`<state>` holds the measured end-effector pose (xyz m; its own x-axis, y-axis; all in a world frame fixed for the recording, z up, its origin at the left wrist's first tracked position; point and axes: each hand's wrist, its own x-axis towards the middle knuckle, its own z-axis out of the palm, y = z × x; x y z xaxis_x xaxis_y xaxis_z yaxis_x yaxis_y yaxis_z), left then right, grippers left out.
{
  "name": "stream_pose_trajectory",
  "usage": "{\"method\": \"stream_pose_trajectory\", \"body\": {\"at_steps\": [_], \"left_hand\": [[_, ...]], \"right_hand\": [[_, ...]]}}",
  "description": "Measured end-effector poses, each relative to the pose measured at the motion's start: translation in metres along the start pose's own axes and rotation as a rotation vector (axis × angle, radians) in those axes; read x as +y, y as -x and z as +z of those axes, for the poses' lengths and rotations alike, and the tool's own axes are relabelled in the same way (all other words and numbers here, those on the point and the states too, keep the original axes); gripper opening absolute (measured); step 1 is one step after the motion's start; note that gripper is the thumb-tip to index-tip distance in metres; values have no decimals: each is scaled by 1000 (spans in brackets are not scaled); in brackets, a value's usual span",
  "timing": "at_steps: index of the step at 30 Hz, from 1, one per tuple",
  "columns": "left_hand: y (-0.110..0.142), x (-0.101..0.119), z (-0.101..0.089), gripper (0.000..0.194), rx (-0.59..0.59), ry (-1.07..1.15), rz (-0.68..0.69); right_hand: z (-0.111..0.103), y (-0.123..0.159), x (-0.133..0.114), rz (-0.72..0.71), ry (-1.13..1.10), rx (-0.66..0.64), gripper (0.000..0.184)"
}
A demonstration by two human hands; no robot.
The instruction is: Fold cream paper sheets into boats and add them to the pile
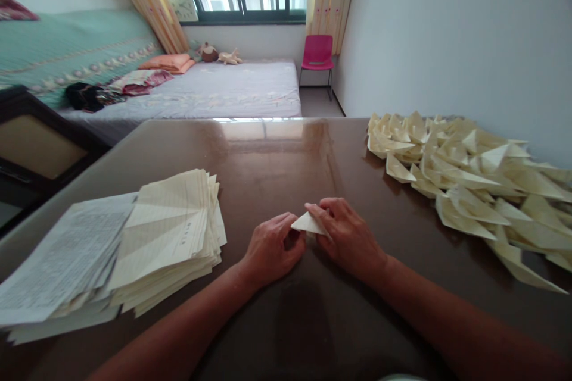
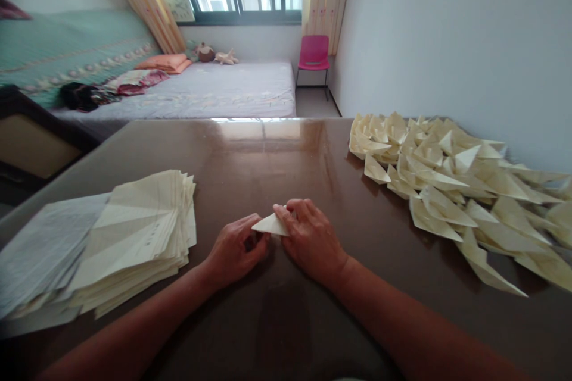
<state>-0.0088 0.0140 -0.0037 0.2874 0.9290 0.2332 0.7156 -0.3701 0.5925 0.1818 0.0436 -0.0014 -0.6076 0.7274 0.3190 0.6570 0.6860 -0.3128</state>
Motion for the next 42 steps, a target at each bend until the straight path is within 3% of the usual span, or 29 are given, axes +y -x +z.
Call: {"method": "stream_pose_trajectory", "body": {"at_steps": [3,8,13,17,22,31,37,42], "left_hand": [[3,9,3,13,13,-91,-24],[4,17,5,13,-23,-59,-143],[0,6,2,11,11,8,-216],[-4,-5,-2,15,0,-85,-191],[-6,-14,-2,5,-44,-228,-57],[-2,-18,-2,23,-57,-240,273],[-2,-18,-3,23,-59,-251,384],[-1,-14,2,21,-27,-259,466]], "right_hand": [[0,1,-6,-22,-15,-27,44],[5,2,-9,-73,-149,39,46],[6,1,-1,-32,-274,68,48],[9,-1,10,32,-316,124,34],[8,-4,25,14,-252,39,23],[-4,-7,39,-21,-84,-125,16],[0,-6,31,-16,29,-92,28],[5,-7,26,-40,155,-100,17]]}}
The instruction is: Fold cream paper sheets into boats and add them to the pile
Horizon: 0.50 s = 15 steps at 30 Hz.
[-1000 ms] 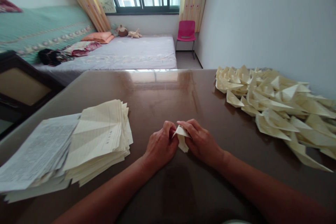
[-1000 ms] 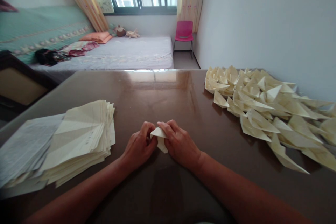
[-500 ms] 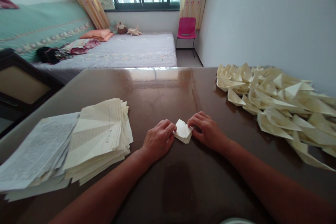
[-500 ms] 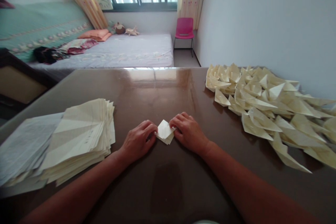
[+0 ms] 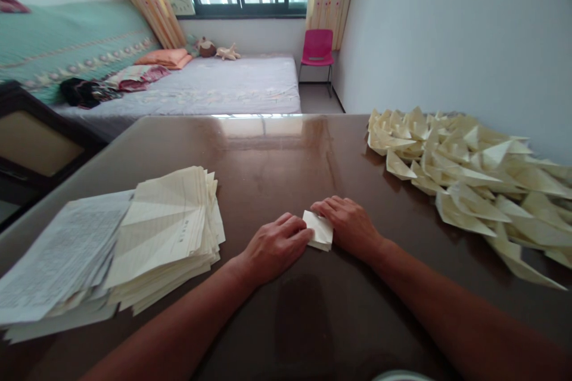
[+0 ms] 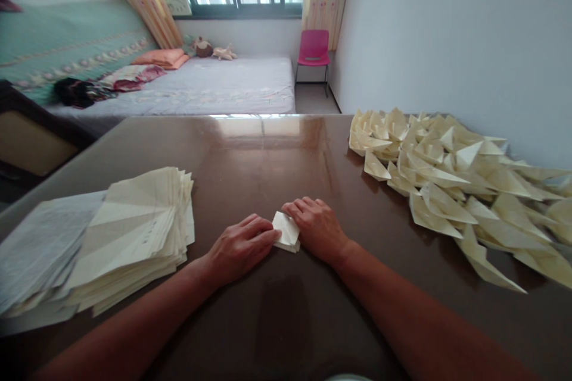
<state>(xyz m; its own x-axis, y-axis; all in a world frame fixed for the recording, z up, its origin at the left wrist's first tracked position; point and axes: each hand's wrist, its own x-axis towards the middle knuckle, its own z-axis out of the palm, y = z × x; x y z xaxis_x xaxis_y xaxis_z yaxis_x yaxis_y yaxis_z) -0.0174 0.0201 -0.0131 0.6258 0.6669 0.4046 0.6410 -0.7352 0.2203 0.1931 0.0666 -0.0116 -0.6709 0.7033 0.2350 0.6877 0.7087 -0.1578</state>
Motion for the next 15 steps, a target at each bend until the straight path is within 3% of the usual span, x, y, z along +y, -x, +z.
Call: {"method": "stream_pose_trajectory", "body": {"at_steps": [7,15], "left_hand": [[-2,4,2,20,36,-57,14],[-2,2,-1,19,102,-174,51]], "right_hand": [[-2,-2,-3,-37,13,-43,14],[-2,-3,-7,-13,-63,-43,28]]}}
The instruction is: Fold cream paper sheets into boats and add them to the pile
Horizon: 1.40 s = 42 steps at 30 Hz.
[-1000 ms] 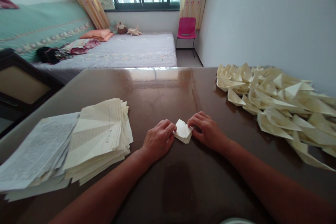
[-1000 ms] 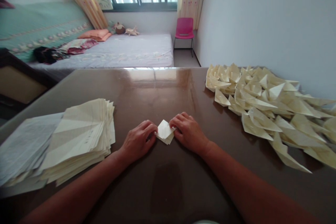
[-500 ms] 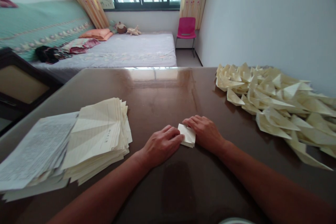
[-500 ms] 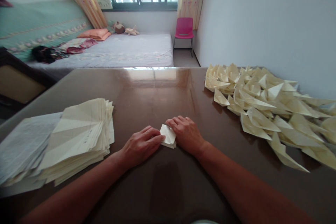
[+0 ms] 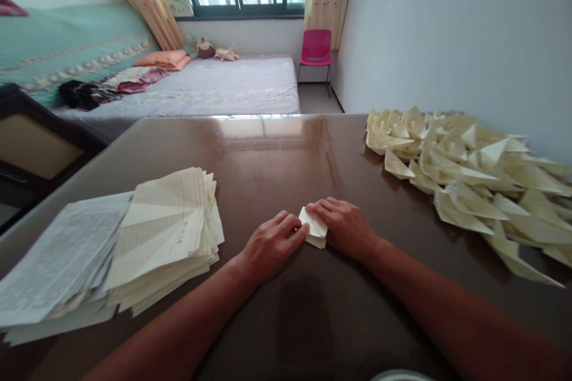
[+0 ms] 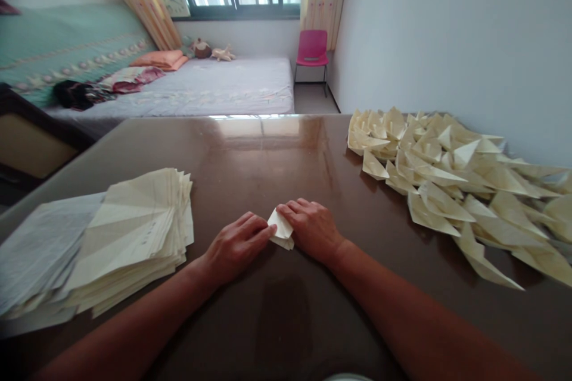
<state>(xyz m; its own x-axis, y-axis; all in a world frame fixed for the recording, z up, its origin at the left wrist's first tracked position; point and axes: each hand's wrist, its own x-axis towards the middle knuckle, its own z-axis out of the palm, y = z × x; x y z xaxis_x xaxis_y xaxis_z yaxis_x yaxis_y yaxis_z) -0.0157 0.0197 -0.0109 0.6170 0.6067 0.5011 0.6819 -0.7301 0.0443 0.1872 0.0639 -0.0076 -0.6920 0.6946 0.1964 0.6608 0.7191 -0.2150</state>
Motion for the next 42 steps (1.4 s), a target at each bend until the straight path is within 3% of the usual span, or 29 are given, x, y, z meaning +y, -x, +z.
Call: {"method": "stream_pose_trajectory", "body": {"at_steps": [6,10,16,23,26,29,42], "left_hand": [[1,-3,-1,18,-9,-49,16],[4,-10,-5,18,-72,-95,-4],[4,-11,-8,19,-214,-60,-4],[4,-12,-6,21,-198,47,-65],[4,-12,-1,32,-180,38,-102],[4,-13,5,47,-238,13,-127],[6,-8,4,60,-393,-35,-285]], "right_hand": [[0,0,1,26,-42,50,28],[1,0,11,-55,-84,132,18],[-1,2,23,-159,20,87,15],[-4,2,17,-134,151,56,15],[-3,2,17,-132,142,53,16],[-2,2,18,-124,127,57,16],[-1,2,16,-113,188,56,14]]}}
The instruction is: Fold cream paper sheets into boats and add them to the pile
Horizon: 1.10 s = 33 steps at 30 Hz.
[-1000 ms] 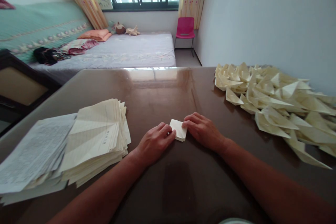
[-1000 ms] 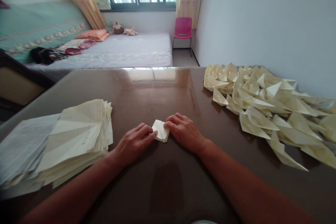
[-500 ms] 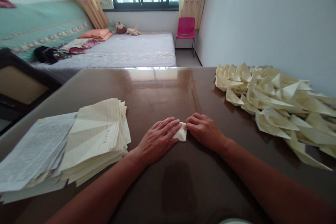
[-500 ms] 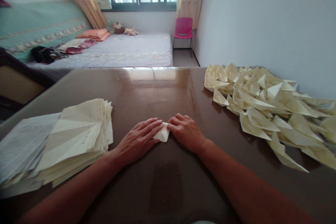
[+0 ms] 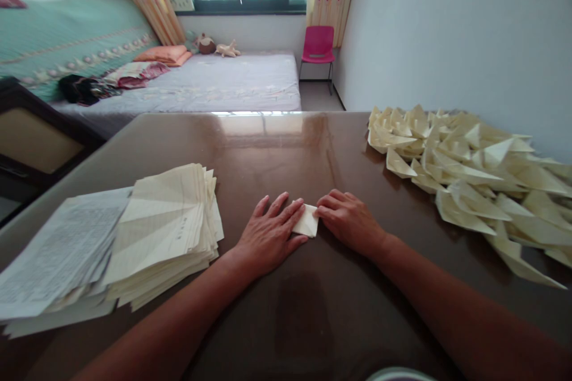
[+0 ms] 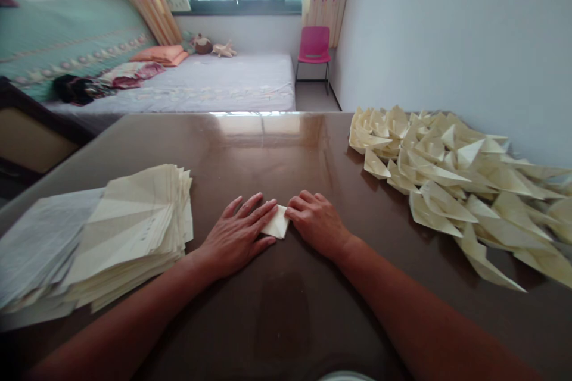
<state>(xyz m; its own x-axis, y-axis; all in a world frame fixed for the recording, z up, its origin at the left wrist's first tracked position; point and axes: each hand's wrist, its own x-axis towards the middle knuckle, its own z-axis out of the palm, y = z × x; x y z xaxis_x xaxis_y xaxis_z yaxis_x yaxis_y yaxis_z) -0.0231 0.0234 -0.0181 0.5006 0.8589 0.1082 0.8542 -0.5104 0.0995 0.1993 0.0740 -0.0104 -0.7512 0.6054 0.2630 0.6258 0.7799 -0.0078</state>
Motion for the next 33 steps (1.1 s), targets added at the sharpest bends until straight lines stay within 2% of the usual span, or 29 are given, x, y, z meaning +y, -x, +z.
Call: {"method": "stream_pose_trajectory", "body": {"at_steps": [5,8,14,17,21,24,28,33], "left_hand": [[1,-4,4,61,-44,24,30],[1,-4,5,55,10,20,45],[2,-8,-4,34,163,32,141],[3,-13,-10,25,162,65,209],[4,-17,-12,23,145,89,252],[3,-16,-11,23,157,87,258],[2,-13,-9,23,159,109,240],[0,-10,-7,22,166,200,106]], "right_hand": [[0,1,2,-47,-47,17,15],[-1,1,3,-87,-87,6,20],[-3,1,3,-53,-101,-26,18],[-7,1,1,-45,-70,-65,15],[-12,1,-2,-31,-30,-113,10],[-12,2,-3,-35,-79,-87,11],[-8,2,3,-58,-257,-42,17],[2,1,13,19,-503,-15,20]]}}
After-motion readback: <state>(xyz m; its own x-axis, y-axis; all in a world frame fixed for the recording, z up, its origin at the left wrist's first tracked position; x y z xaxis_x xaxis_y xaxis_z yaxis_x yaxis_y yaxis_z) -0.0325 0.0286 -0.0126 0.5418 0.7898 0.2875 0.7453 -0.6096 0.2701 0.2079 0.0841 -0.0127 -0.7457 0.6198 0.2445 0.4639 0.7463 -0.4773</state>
